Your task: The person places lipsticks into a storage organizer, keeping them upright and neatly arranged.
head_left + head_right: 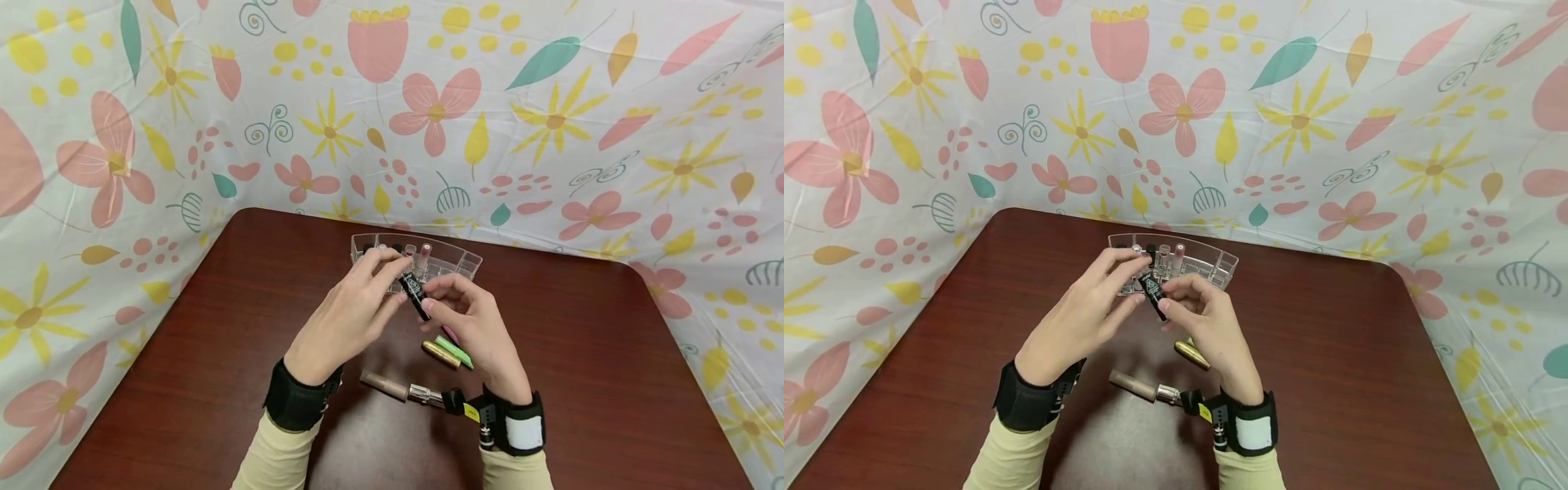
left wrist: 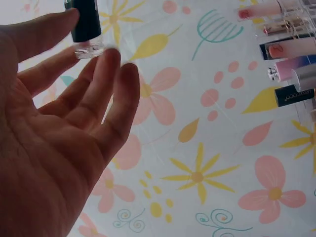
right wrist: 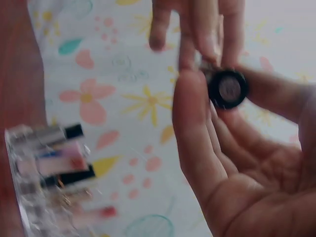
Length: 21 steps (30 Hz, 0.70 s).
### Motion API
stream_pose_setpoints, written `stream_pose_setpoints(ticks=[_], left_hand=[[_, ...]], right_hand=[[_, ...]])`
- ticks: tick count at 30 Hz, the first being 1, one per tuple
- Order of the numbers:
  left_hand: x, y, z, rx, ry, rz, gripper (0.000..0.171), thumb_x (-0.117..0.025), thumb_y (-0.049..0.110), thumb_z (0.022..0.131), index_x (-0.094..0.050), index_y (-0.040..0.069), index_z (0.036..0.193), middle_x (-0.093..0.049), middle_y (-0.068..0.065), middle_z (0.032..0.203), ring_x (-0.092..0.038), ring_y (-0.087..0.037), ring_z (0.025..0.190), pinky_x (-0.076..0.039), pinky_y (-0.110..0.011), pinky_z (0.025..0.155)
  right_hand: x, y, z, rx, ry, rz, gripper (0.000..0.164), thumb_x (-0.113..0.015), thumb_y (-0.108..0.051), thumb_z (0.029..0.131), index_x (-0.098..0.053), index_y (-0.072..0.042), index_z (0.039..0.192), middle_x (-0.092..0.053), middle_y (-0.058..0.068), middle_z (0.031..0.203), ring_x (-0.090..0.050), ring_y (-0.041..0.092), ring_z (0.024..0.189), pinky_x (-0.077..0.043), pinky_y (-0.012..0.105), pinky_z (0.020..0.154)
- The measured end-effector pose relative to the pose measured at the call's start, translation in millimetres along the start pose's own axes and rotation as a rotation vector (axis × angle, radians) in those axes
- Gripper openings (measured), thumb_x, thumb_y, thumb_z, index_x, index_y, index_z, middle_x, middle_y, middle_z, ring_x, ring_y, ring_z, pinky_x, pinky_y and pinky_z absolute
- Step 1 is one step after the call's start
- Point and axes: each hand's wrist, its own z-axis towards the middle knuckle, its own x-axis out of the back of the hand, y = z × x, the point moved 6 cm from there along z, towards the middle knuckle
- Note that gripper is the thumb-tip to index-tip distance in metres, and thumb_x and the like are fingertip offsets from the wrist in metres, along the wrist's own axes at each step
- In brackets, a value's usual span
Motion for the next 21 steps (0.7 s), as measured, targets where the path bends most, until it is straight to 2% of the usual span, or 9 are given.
stream_pose_setpoints(ticks=[3,7,11,16,18,21], left_hand=[[-5.0,-0.7,0.1,-0.005,-0.021,0.011,0.066,-0.077,0.030,0.092,-0.049,0.009,0.148,-0.049,-0.009,0.142,-0.051,-0.021,0.127,-0.051,-0.034,0.099],[-11.0,0.0,1.1,-0.029,-0.041,0.055,0.087,-0.085,0.041,0.082,-0.045,0.007,0.152,-0.048,-0.011,0.144,-0.049,-0.024,0.130,-0.050,-0.034,0.104],[-12.1,1.3,1.9,-0.048,-0.026,0.051,0.087,-0.085,0.035,0.083,-0.042,0.008,0.153,-0.048,-0.011,0.145,-0.048,-0.024,0.133,-0.049,-0.032,0.105],[-9.0,9.2,1.6,-0.097,-0.026,-0.011,0.083,-0.080,0.017,0.081,-0.041,0.008,0.155,-0.045,-0.011,0.151,-0.047,-0.024,0.137,-0.046,-0.034,0.110],[-8.0,14.1,1.7,-0.125,-0.022,-0.019,0.084,-0.079,0.015,0.080,-0.041,0.008,0.155,-0.044,-0.011,0.153,-0.046,-0.025,0.138,-0.043,-0.036,0.114],[-7.5,22.0,3.8,-0.169,0.000,-0.009,0.087,-0.081,0.018,0.079,-0.040,0.009,0.155,-0.044,-0.011,0.154,-0.045,-0.026,0.140,-0.037,-0.037,0.119]], right_hand=[[-3,5,4,-0.024,0.023,0.111,0.028,-0.068,-0.013,0.098,-0.060,-0.002,0.123,-0.066,0.006,0.104,-0.070,0.022,0.081,-0.062,0.041,0.078],[-7,7,6,-0.042,0.020,0.147,0.032,-0.068,-0.011,0.097,-0.057,-0.003,0.126,-0.064,0.003,0.104,-0.068,0.016,0.081,-0.062,0.036,0.077],[-8,9,5,-0.065,-0.022,0.214,0.037,-0.067,-0.014,0.098,-0.055,-0.005,0.132,-0.063,0.003,0.109,-0.067,0.013,0.089,-0.061,0.034,0.081],[-11,8,5,-0.053,-0.149,0.458,0.039,-0.056,-0.012,0.104,-0.050,-0.002,0.141,-0.067,0.005,0.122,-0.071,0.017,0.102,-0.060,0.034,0.086],[-12,5,5,-0.036,-0.189,0.516,0.038,-0.053,-0.007,0.105,-0.050,0.000,0.142,-0.069,0.006,0.121,-0.072,0.019,0.101,-0.061,0.034,0.085],[-10,2,2,-0.020,-0.197,0.514,0.038,-0.054,-0.004,0.104,-0.052,-0.003,0.141,-0.068,0.002,0.112,-0.070,0.014,0.090,-0.060,0.030,0.077]])
